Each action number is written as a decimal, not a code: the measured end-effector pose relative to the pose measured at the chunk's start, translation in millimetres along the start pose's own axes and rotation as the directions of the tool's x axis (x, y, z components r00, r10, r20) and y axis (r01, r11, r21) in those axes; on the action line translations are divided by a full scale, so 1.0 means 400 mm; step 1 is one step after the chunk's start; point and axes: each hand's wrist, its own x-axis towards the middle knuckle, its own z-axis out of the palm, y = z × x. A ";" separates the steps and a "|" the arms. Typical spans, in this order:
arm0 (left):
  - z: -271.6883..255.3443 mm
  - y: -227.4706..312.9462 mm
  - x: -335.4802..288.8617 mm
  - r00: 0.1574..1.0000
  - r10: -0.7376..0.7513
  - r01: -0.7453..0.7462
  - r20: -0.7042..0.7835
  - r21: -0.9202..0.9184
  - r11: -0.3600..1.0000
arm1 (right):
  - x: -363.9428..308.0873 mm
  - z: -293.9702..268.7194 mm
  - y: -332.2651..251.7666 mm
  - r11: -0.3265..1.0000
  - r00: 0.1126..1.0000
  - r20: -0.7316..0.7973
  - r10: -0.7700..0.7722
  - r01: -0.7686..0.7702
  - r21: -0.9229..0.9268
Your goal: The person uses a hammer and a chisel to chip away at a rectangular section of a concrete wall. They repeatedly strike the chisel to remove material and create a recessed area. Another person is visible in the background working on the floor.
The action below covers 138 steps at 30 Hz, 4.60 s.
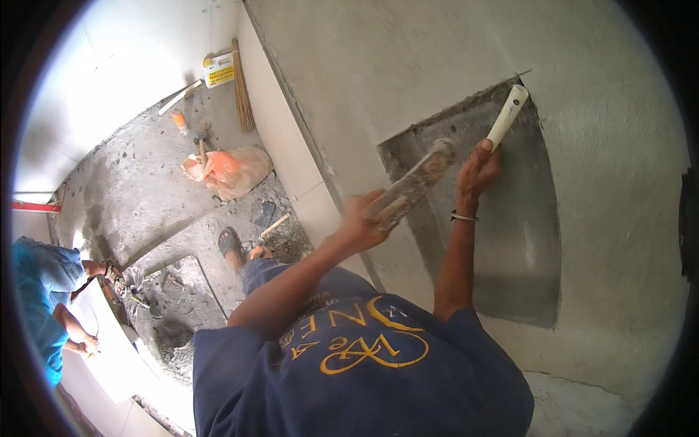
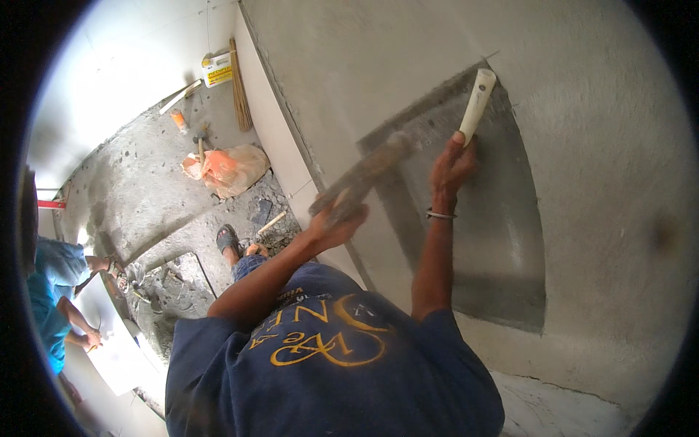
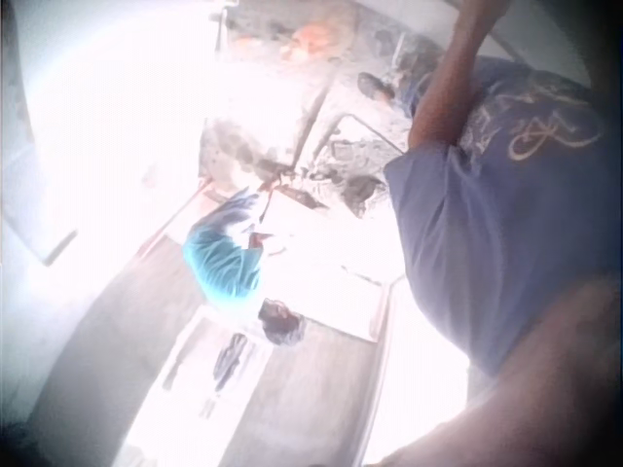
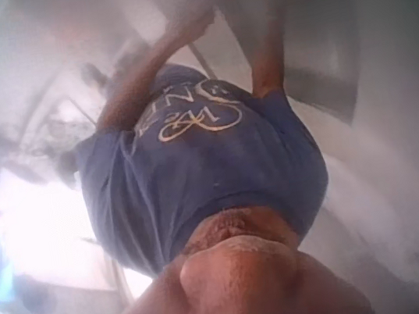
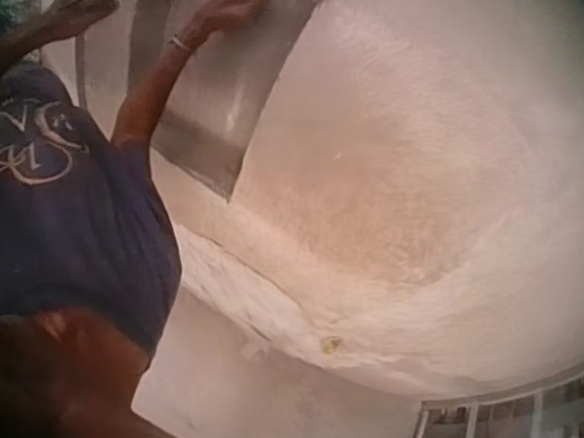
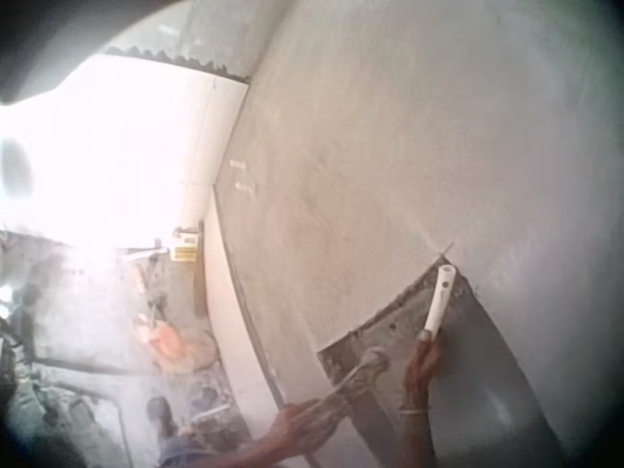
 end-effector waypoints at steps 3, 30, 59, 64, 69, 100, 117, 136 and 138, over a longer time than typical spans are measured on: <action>-0.057 -0.002 -0.069 0.964 -0.264 0.265 0.015 -0.062 0.962 | 0.002 0.023 0.016 0.987 0.988 -0.093 -0.127 0.116 -0.109; -0.716 -0.219 0.059 0.770 -0.618 0.546 0.160 0.336 0.767 | -0.262 0.188 -0.287 0.551 0.572 -0.304 0.762 -0.327 0.767; -0.332 0.466 0.430 0.191 0.099 -0.978 0.977 0.180 0.106 | -0.061 0.362 -0.165 0.792 0.625 -0.540 0.564 -0.225 0.567; -0.270 0.499 0.431 0.013 0.233 -0.994 0.972 0.037 -0.099 | -0.068 0.349 -0.185 0.773 0.681 -0.505 0.530 -0.144 0.617; -0.239 0.523 0.469 -0.108 0.329 -0.944 0.938 0.006 -0.329 | -0.052 0.323 -0.194 0.778 0.616 -0.592 0.519 -0.056 0.625; -0.171 0.034 0.171 0.981 0.179 -0.168 0.076 -0.132 0.977 | -0.130 0.187 -0.099 0.971 0.930 -0.285 0.231 -0.200 0.134; -0.086 0.020 0.238 0.972 0.221 -0.232 -0.073 -0.206 0.951 | -0.107 0.175 -0.093 0.913 0.885 -0.284 0.368 -0.286 0.291; -0.003 -0.012 0.299 0.743 0.650 -0.635 0.162 0.480 0.606 | -0.115 0.100 -0.024 0.930 0.935 -0.062 0.348 -0.336 0.153; -0.001 -0.006 0.290 0.875 0.434 -0.484 0.215 0.442 0.755 | -0.118 0.102 -0.014 0.949 0.949 -0.120 0.291 -0.271 0.158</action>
